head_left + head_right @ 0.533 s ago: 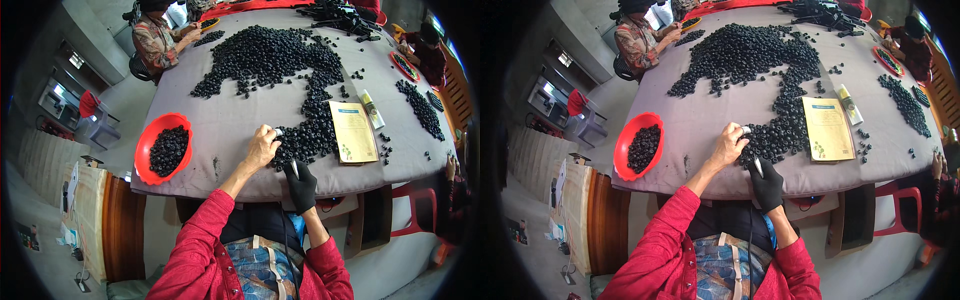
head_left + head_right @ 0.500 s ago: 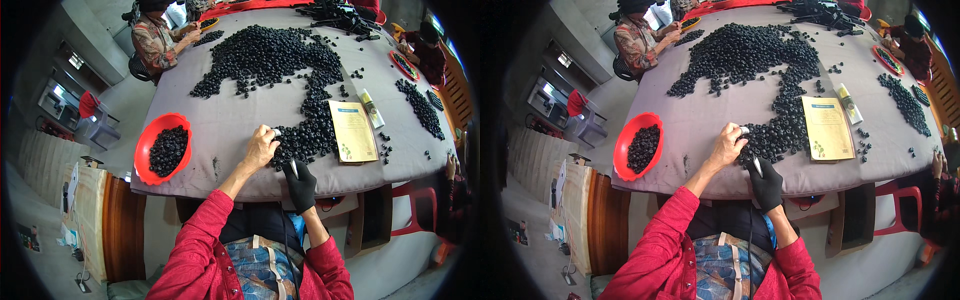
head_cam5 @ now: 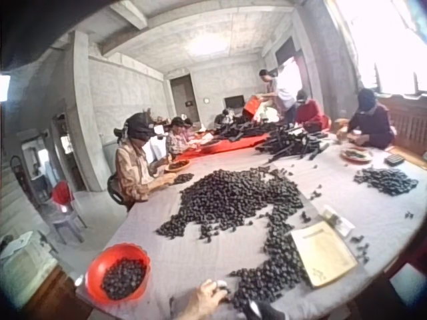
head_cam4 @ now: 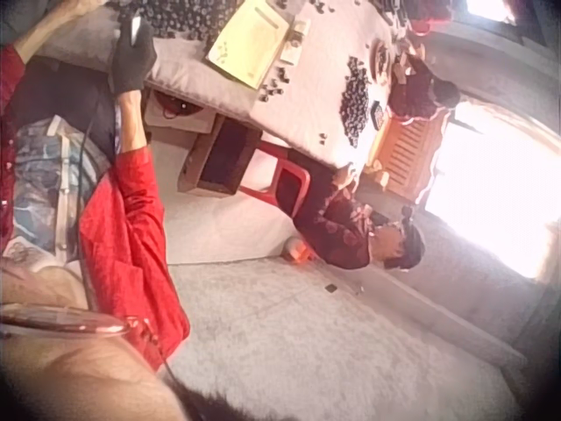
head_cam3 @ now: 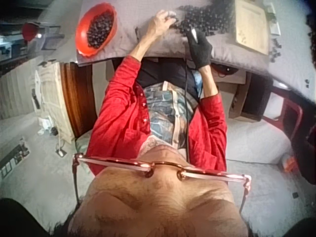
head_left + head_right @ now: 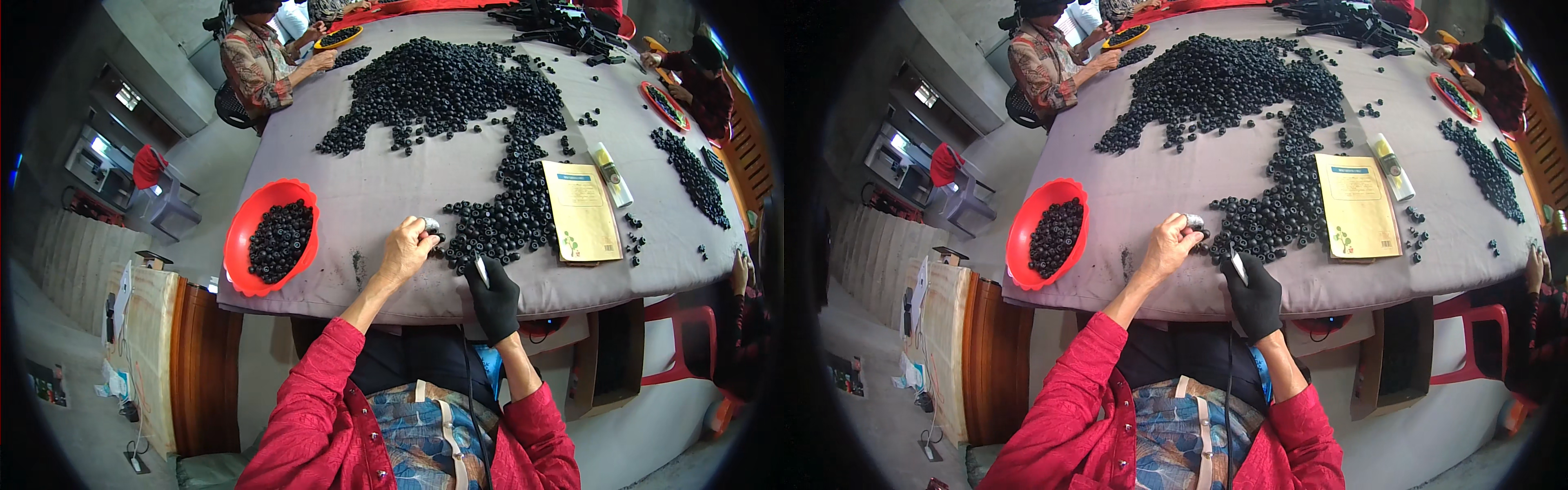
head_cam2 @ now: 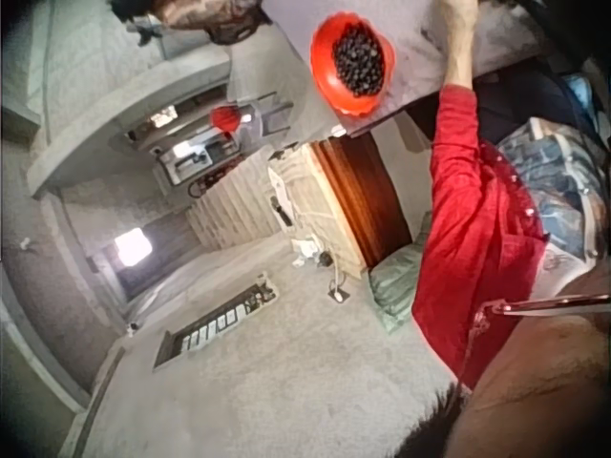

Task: Assembling small black O-rings onto silver components at a table.

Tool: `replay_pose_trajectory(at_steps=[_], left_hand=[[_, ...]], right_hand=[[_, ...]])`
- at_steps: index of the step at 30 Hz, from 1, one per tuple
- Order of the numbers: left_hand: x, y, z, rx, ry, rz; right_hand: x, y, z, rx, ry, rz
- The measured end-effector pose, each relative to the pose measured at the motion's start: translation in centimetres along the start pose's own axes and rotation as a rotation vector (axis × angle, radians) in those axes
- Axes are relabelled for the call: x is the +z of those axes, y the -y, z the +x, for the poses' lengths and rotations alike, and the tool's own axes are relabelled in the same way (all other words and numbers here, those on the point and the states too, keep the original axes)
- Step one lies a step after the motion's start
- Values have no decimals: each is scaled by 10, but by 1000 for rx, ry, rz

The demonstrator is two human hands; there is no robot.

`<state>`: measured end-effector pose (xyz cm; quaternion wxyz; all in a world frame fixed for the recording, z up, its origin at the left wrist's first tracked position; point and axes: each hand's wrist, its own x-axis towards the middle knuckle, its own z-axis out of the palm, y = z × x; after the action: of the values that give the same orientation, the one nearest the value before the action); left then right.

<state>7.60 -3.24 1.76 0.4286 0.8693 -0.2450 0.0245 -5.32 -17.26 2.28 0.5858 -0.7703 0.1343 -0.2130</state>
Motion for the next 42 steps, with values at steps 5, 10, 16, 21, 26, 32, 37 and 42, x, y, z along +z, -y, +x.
replay_pose_trajectory(at_steps=[5,10,16,21,26,32,37,42], left_hand=[[-4,4,-2,-54,-10,-26],[-4,2,0,-53,-33,-77],[-6,2,12,-141,60,-103],[12,-27,50,198,-31,-16],[57,-55,63,534,145,-66],[71,-47,52,631,128,280],[61,-42,50,579,122,265],[45,-32,43,564,89,310]], right_hand=[[3,-2,-1,-15,-8,-46],[3,0,2,-23,2,4],[3,-2,2,-33,0,-41],[1,1,-2,35,-106,78],[-6,1,4,221,-235,424],[-3,-3,8,153,-255,339],[-5,-10,7,130,-187,330],[-6,-10,6,193,-156,341]])
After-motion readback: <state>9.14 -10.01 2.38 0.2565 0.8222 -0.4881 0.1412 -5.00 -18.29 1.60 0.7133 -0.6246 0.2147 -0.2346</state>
